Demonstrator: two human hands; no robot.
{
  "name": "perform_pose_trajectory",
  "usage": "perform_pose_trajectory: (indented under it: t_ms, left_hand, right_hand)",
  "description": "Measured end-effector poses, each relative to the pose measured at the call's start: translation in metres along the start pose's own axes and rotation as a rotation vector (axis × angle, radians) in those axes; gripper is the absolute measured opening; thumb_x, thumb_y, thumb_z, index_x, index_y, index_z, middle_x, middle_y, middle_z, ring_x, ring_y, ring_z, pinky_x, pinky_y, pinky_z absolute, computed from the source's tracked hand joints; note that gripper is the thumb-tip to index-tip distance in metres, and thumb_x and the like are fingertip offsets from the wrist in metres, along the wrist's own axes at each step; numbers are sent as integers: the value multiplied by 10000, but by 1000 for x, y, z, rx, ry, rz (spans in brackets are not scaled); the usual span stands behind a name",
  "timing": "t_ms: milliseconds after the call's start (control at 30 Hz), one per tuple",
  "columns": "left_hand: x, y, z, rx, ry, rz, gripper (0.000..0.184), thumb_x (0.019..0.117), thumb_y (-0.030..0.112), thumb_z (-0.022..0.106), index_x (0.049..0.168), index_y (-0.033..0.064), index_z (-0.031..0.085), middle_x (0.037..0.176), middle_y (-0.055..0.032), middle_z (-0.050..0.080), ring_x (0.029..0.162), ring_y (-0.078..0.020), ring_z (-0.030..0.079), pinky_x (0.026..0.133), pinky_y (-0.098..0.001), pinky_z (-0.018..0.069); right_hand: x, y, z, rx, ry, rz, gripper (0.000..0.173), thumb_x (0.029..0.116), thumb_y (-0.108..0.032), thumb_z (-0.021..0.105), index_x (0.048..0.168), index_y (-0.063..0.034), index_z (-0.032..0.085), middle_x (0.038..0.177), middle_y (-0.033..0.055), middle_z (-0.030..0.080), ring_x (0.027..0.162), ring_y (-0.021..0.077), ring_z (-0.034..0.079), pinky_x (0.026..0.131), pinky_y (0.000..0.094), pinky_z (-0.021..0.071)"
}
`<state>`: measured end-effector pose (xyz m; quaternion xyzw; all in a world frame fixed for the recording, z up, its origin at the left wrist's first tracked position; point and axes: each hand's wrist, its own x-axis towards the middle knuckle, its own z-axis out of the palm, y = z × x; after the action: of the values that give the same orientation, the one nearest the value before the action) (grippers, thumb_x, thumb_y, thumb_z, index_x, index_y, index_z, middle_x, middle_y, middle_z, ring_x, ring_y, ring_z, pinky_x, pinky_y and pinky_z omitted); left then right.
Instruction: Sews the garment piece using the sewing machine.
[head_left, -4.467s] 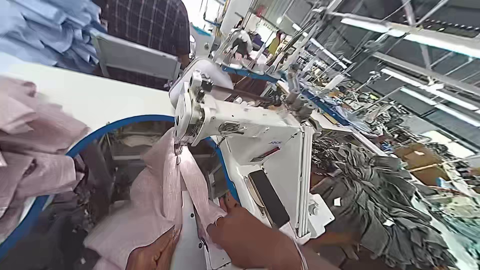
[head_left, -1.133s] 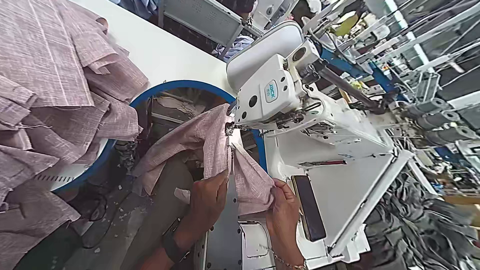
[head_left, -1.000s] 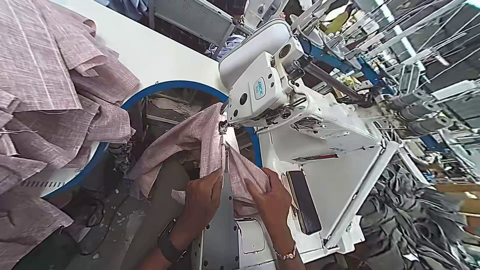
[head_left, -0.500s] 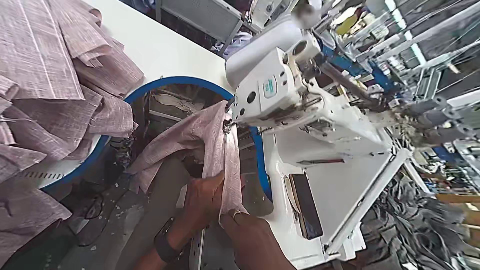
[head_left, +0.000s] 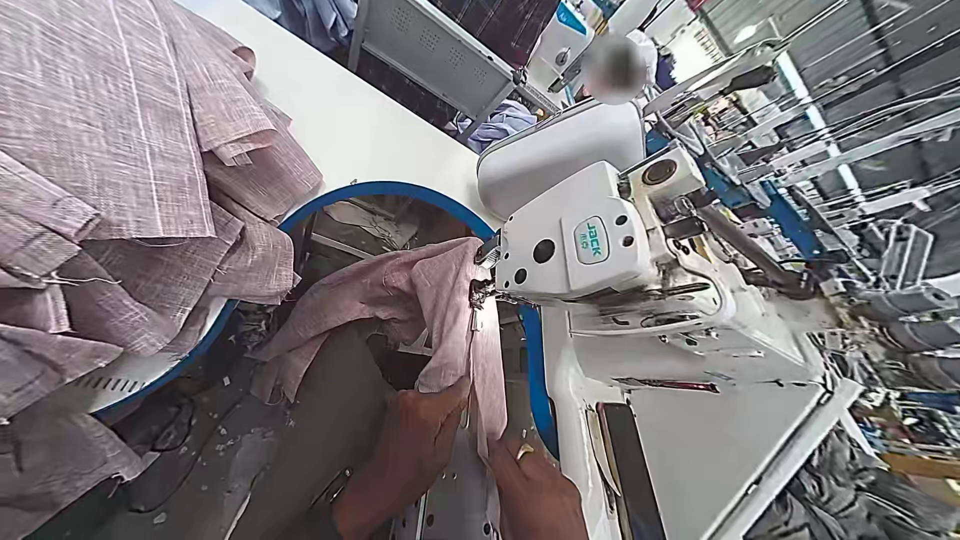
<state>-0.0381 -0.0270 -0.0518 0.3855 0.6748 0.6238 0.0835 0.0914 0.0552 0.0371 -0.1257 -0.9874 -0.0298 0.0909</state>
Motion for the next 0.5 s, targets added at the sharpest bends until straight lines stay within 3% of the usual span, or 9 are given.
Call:
perform_pose_trajectory:
  t_ms: [67, 200, 300, 367, 433, 500]
  left_hand:
    - [0, 1, 0, -52, -11, -24, 315, 967, 115, 527, 1121, -16, 769, 561, -47, 596, 453, -110, 516, 472, -263, 443]
    - [1, 4, 1, -33, -10, -47, 293, 955, 118, 493, 998, 26, 768, 559, -19, 578, 476, -107, 538, 480, -279, 439]
    - [1, 5, 5, -14, 11, -41, 298, 966, 134, 487, 945, 31, 766, 524, -15, 530, 456, -123, 511, 463, -300, 413]
    - [3, 4, 6, -13, 11, -14, 267, 949, 123, 493, 799, 47, 699, 508, -21, 502, 450, -129, 508, 457, -302, 399]
    - [3, 4, 3, -31, -4, 8, 255, 933, 108, 512, 740, 53, 669, 513, -27, 510, 455, -126, 511, 460, -292, 399]
    - [-2, 5, 1, -52, -20, 17, 224, 902, 75, 529, 719, 43, 654, 533, -44, 529, 469, -131, 520, 470, -285, 411]
  right_hand:
    - [0, -4, -8, 40, 52, -8, 187, 837, 25, 616, 908, -29, 781, 775, 123, 715, 639, 214, 690, 567, 298, 549]
    - [-2, -12, -2, 57, 231, -82, 194, 915, -70, 590, 929, -68, 784, 733, 68, 711, 655, 150, 661, 628, 215, 519]
    - [-2, -8, 10, 8, 359, -143, 216, 955, -132, 590, 937, -96, 802, 601, 26, 609, 546, 133, 550, 553, 212, 439]
    - [3, -6, 19, -22, 436, -143, 199, 946, -142, 612, 903, -103, 802, 556, 20, 554, 508, 138, 509, 517, 220, 406]
    - [9, -4, 27, -22, 495, -112, 156, 938, -165, 638, 888, -128, 782, 620, 32, 551, 576, 131, 528, 556, 196, 423]
    - [15, -2, 35, -3, 528, -80, 92, 933, -184, 664, 888, -163, 742, 826, 72, 618, 782, 136, 588, 708, 161, 473]
